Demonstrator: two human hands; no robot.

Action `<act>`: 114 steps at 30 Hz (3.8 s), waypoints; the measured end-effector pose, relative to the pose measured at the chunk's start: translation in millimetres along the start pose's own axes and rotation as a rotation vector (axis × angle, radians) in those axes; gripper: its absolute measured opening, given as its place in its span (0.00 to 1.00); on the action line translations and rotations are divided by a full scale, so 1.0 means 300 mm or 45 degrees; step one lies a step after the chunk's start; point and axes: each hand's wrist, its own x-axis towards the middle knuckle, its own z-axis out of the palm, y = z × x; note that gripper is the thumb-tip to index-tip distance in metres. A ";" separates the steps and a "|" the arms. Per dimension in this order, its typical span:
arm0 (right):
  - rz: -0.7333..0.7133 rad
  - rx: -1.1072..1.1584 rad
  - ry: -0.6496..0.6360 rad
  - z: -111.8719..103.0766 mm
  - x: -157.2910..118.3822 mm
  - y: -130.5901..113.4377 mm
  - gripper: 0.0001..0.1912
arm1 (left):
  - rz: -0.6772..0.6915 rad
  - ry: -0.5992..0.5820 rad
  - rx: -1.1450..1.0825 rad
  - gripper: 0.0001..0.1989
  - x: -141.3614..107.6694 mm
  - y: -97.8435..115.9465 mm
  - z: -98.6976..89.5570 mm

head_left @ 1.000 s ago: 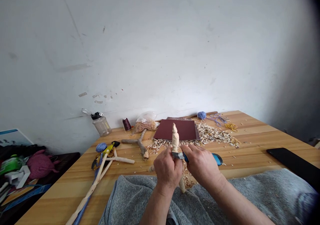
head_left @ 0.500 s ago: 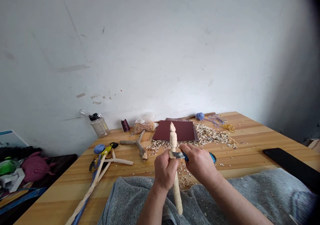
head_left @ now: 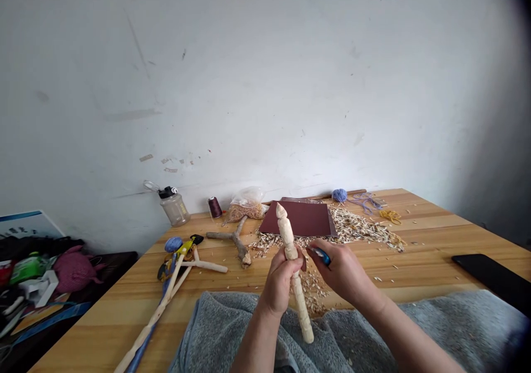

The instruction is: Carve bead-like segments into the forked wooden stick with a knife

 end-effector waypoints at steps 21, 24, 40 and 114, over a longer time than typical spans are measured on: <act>-0.067 -0.583 -0.032 -0.008 -0.022 -0.061 0.11 | 0.280 0.155 0.537 0.03 0.003 -0.047 0.004; -0.066 -0.609 -0.036 -0.011 -0.022 -0.063 0.10 | 0.315 0.141 0.609 0.03 0.004 -0.043 0.005; -0.018 -0.648 -0.085 -0.020 -0.023 -0.079 0.09 | 0.354 0.161 0.785 0.06 0.001 -0.020 0.018; -0.117 -0.465 0.085 -0.016 -0.014 -0.003 0.14 | 0.024 -0.036 -0.125 0.09 0.024 -0.024 -0.014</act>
